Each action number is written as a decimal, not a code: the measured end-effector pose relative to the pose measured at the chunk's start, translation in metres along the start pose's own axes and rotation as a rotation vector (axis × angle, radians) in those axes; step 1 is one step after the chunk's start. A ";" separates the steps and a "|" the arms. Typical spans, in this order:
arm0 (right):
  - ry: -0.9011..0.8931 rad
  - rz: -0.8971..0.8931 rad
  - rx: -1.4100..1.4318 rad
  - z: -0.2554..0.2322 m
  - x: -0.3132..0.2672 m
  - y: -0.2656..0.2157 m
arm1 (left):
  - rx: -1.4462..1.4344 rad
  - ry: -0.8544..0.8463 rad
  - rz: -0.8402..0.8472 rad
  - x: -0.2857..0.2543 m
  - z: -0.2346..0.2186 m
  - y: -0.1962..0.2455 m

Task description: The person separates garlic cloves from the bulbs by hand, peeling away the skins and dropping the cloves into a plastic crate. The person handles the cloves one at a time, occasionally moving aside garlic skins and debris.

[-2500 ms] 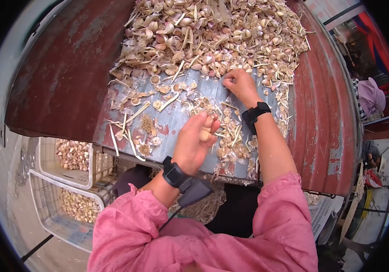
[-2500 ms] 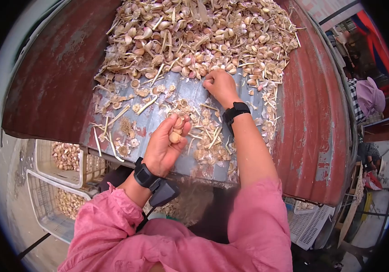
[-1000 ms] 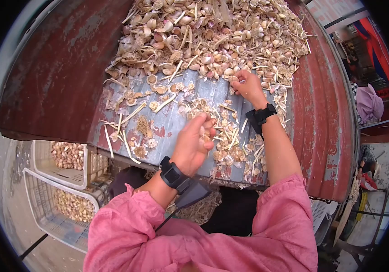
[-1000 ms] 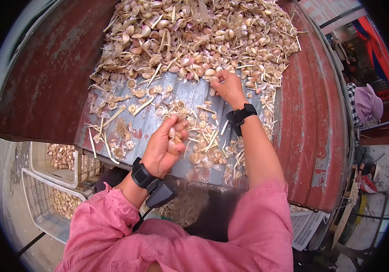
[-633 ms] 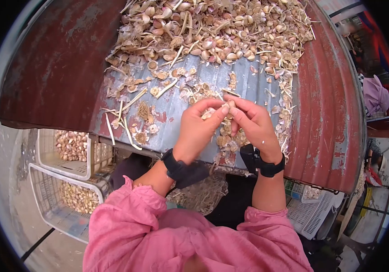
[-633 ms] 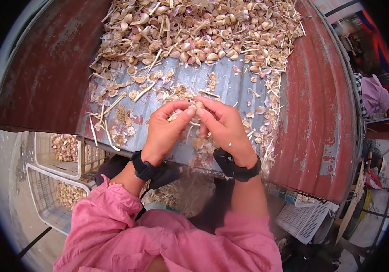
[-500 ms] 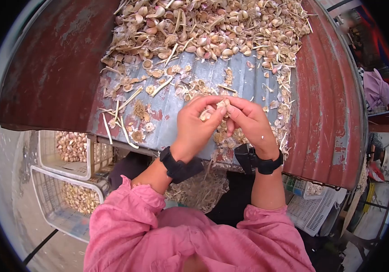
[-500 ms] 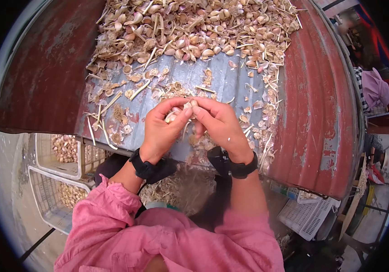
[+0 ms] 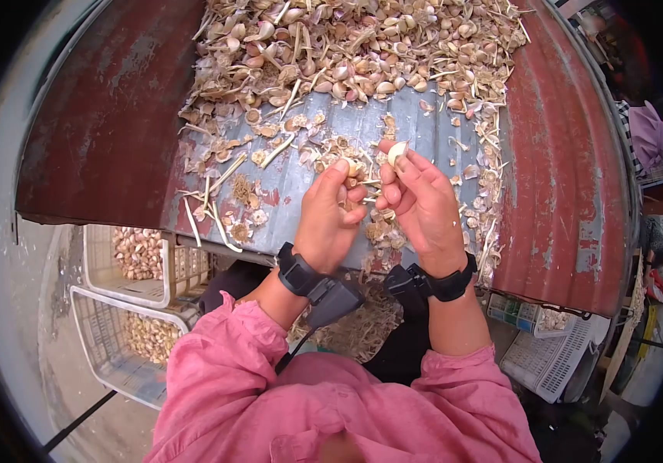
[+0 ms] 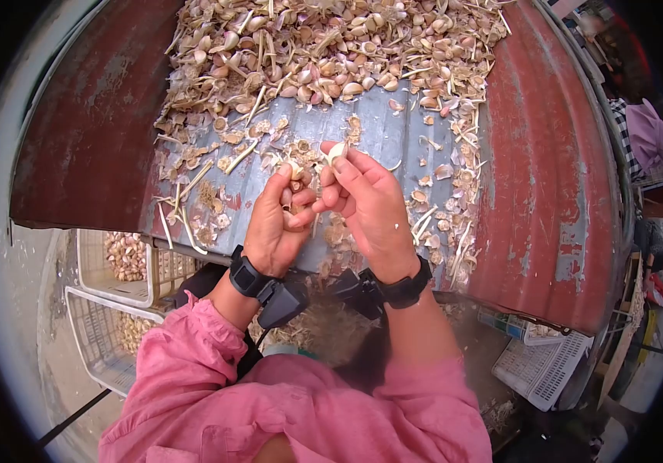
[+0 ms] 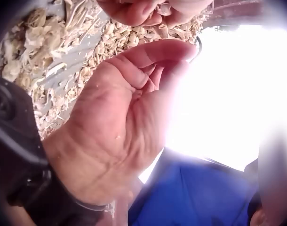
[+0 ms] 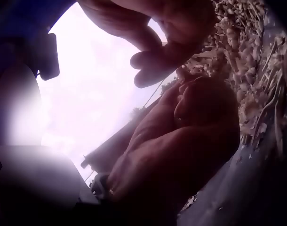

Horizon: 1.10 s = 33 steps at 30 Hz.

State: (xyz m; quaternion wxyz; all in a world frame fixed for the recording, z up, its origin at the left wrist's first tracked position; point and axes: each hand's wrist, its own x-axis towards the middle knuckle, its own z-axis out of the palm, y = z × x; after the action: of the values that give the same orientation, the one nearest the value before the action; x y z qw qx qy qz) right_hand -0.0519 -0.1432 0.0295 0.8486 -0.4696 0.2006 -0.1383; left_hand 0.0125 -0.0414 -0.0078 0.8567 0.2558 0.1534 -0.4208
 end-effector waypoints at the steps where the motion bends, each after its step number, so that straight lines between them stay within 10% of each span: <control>1: -0.002 0.052 0.142 -0.010 0.004 -0.009 | 0.004 -0.003 0.017 -0.009 0.005 0.006; 7: 0.103 -0.086 -0.158 -0.024 0.003 -0.020 | -0.163 -0.607 -0.483 -0.111 0.041 0.031; 11: 0.072 -0.107 -0.206 -0.021 0.002 -0.015 | 0.108 -0.945 -0.446 -0.164 0.062 0.024; 20: 0.092 -0.195 -0.208 -0.029 0.001 -0.020 | 0.093 -0.980 -0.139 -0.200 0.070 0.033; 24: 0.064 -0.204 -0.189 -0.030 0.001 -0.021 | 0.013 -0.899 -0.259 -0.217 0.070 0.039; 27: 0.051 -0.199 -0.185 -0.037 0.005 -0.020 | 0.018 -0.933 -0.076 -0.223 0.060 0.045; 29: 0.006 -0.186 -0.127 -0.038 0.006 -0.019 | 0.543 -0.925 0.477 -0.227 0.046 0.068; 33: 0.088 -0.220 -0.206 -0.037 0.003 -0.020 | 0.186 -0.326 0.812 -0.238 0.001 0.131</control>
State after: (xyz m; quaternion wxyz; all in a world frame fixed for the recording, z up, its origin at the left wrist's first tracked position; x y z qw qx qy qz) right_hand -0.0677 -0.1817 0.0282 0.7661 -0.5666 0.1981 -0.2298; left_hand -0.0246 0.1787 0.1469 0.9388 0.3018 -0.1349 -0.0971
